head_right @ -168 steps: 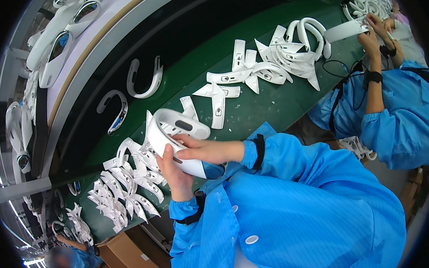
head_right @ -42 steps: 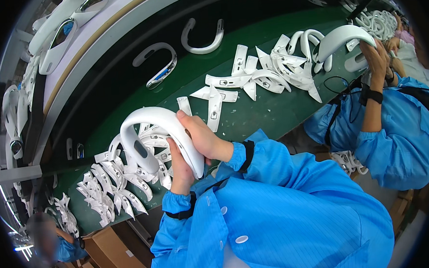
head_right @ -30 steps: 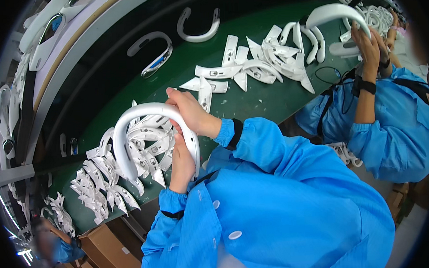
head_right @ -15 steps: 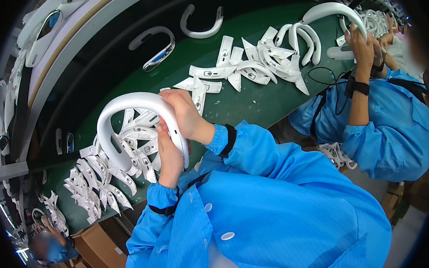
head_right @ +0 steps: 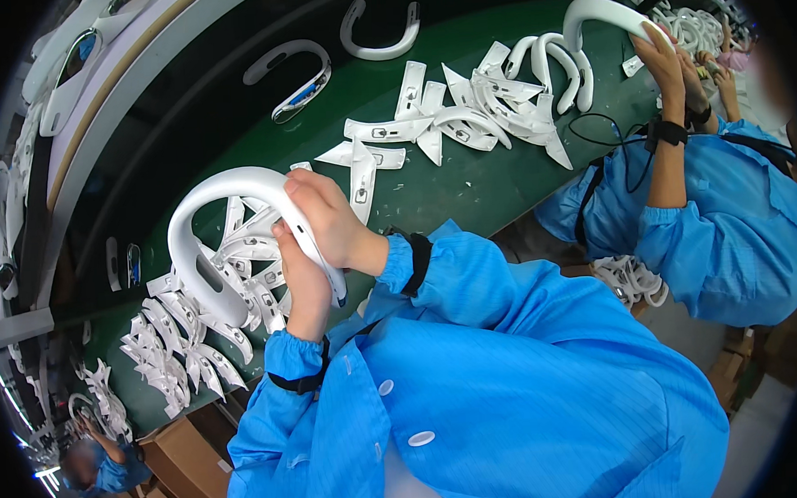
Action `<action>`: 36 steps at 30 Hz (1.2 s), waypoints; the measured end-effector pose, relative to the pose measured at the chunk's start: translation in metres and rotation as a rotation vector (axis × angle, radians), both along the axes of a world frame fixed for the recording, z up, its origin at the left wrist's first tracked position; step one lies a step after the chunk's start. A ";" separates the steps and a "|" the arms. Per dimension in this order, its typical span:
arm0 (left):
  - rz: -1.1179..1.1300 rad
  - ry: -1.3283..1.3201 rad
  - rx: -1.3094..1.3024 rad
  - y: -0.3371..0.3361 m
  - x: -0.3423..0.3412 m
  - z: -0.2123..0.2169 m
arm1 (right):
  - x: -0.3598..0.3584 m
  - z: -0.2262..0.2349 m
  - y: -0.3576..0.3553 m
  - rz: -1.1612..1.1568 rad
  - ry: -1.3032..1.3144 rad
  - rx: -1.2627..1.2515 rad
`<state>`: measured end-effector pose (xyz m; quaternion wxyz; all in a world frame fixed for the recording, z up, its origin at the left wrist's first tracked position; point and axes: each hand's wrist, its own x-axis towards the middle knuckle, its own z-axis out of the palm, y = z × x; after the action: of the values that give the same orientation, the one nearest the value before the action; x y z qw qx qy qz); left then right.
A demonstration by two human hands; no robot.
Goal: Assemble plastic casings and internal electronic components of a neck-worn electronic device on a production line.
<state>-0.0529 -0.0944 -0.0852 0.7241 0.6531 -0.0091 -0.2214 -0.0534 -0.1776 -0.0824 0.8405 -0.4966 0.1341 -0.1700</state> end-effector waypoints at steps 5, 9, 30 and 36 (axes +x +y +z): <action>0.041 0.039 -0.120 -0.009 -0.002 0.007 | 0.001 0.008 -0.001 -0.059 -0.039 -0.201; -0.243 0.279 0.032 -0.007 0.002 0.035 | -0.003 0.031 -0.024 0.069 0.088 0.110; -0.169 0.396 -0.096 0.005 -0.010 0.021 | -0.005 0.011 -0.013 0.053 0.134 0.162; -0.278 0.432 -0.365 0.050 0.005 0.041 | -0.002 0.034 -0.029 0.635 0.061 0.416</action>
<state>-0.0478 -0.0446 -0.0446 0.7774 0.4425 0.0162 -0.4467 -0.0558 -0.2069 -0.0486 0.9299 -0.3369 0.0301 0.1447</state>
